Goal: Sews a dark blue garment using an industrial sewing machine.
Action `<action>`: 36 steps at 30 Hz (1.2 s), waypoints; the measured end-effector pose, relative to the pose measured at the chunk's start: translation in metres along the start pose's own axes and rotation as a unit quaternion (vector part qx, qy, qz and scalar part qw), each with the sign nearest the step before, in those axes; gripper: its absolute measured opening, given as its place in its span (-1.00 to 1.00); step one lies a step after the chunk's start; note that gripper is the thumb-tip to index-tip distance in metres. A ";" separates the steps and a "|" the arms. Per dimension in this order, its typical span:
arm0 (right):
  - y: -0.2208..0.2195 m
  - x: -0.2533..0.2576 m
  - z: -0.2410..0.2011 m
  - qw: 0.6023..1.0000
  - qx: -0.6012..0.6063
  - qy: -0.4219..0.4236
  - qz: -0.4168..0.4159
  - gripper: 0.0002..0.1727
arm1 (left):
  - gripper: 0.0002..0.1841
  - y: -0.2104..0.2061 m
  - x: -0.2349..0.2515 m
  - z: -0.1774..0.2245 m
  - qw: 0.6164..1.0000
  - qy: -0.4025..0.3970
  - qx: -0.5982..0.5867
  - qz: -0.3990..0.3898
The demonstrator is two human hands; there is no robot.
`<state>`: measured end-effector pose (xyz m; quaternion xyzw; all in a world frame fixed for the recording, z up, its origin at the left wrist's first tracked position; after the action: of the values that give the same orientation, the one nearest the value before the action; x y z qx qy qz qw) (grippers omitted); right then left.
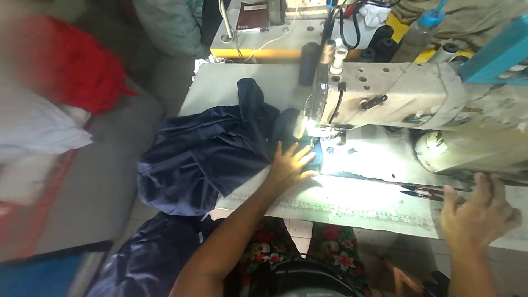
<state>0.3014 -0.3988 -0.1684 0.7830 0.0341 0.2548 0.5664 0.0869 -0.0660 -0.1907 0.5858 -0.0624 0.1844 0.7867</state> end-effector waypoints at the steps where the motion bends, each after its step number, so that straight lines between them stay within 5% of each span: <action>1: 0.000 0.002 0.000 1.000 -0.002 -0.004 0.007 -0.26 | -0.41 0.000 0.000 0.000 1.000 0.000 0.001 -0.002; 11: 0.004 0.005 -0.012 0.988 0.039 0.034 0.144 -0.14 | -0.38 -0.002 0.007 -0.004 1.000 0.002 0.005 0.013; 19: 0.010 -0.009 -0.019 0.965 0.066 0.129 0.220 -0.31 | -0.35 -0.002 0.007 -0.004 1.000 0.004 -0.002 0.009; 25: 0.013 -0.027 -0.101 0.949 0.133 0.254 0.134 -0.67 | -0.50 0.010 0.015 -0.007 0.998 0.006 -0.056 -0.009; 31: -0.011 -0.028 -0.167 0.923 0.195 0.328 0.040 -0.68 | -0.61 0.038 0.057 -0.019 0.968 0.238 -0.081 0.001; 36: -0.043 -0.030 -0.217 0.899 0.166 0.394 -0.094 -0.69 | -0.48 0.000 0.071 -0.028 0.941 0.300 -0.057 -0.145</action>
<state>0.1909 -0.2052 -0.1685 0.6943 0.3693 0.4790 0.3900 0.1495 -0.0238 -0.1773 0.4603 0.2515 0.2314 0.8193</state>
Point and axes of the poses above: each hand's wrist, its own x-axis towards the middle knuckle, its own y-axis out of the back of the hand, z = x × y, the point moved 5 cm from there along x, towards the middle knuckle, and after that the axes turned 1 degree about -x, right-handed, at the moved point
